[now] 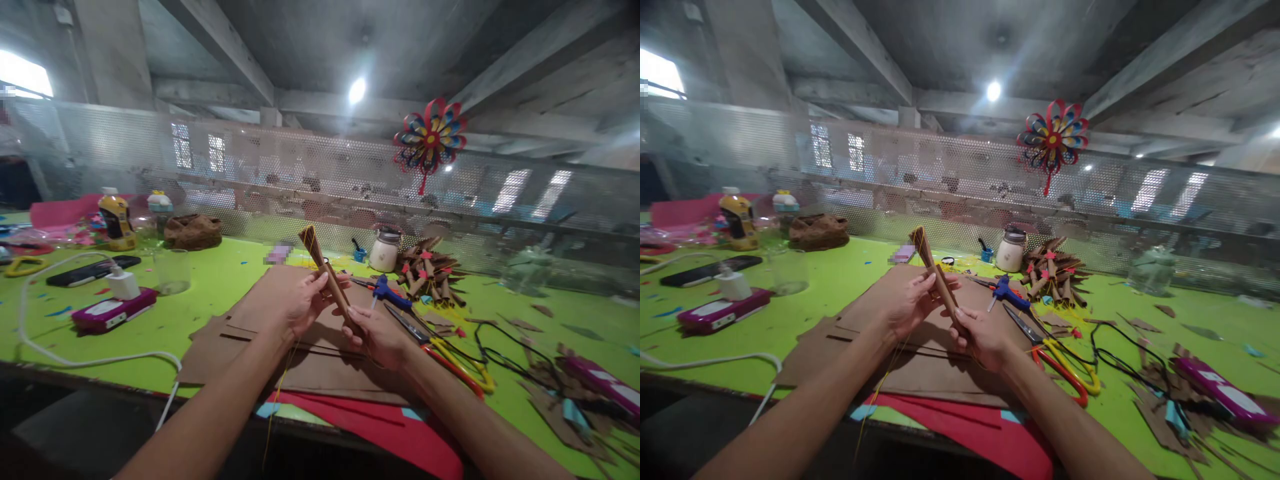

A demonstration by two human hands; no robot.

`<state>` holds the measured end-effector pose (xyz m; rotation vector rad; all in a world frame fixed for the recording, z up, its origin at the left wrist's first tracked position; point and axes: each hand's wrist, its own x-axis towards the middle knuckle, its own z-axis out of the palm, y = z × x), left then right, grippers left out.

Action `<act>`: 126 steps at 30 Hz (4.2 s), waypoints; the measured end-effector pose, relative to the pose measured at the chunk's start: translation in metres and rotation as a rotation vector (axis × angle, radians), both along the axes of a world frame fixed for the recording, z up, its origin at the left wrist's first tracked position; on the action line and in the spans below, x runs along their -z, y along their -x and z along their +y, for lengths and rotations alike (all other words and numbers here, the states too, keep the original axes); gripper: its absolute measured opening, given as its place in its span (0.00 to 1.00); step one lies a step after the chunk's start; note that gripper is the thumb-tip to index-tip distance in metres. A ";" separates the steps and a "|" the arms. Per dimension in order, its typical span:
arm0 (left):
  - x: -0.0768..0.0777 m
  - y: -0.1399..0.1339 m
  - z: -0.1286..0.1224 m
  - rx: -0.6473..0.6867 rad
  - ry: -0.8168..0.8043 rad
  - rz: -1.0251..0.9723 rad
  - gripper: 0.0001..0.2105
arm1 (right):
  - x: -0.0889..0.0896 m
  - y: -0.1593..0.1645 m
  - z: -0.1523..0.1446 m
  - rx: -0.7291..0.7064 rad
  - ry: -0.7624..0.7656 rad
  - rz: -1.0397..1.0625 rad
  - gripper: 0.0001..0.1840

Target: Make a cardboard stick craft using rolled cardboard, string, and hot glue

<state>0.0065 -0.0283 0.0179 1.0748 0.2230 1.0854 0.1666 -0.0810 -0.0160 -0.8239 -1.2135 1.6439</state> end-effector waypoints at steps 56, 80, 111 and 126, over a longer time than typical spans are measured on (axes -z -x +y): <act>-0.048 0.053 0.028 0.236 -0.299 0.807 0.16 | -0.040 -0.036 -0.014 0.085 -1.128 -1.326 0.17; 0.011 0.004 -0.014 0.517 -0.007 0.787 0.09 | -0.041 -0.073 0.004 0.060 -0.875 -1.444 0.10; 0.008 0.004 -0.008 0.275 -0.079 0.758 0.09 | -0.014 -0.089 0.042 0.704 -0.592 -0.689 0.33; 0.002 -0.006 -0.019 0.211 -0.034 0.645 0.06 | -0.015 -0.024 0.020 0.432 -0.159 0.218 0.20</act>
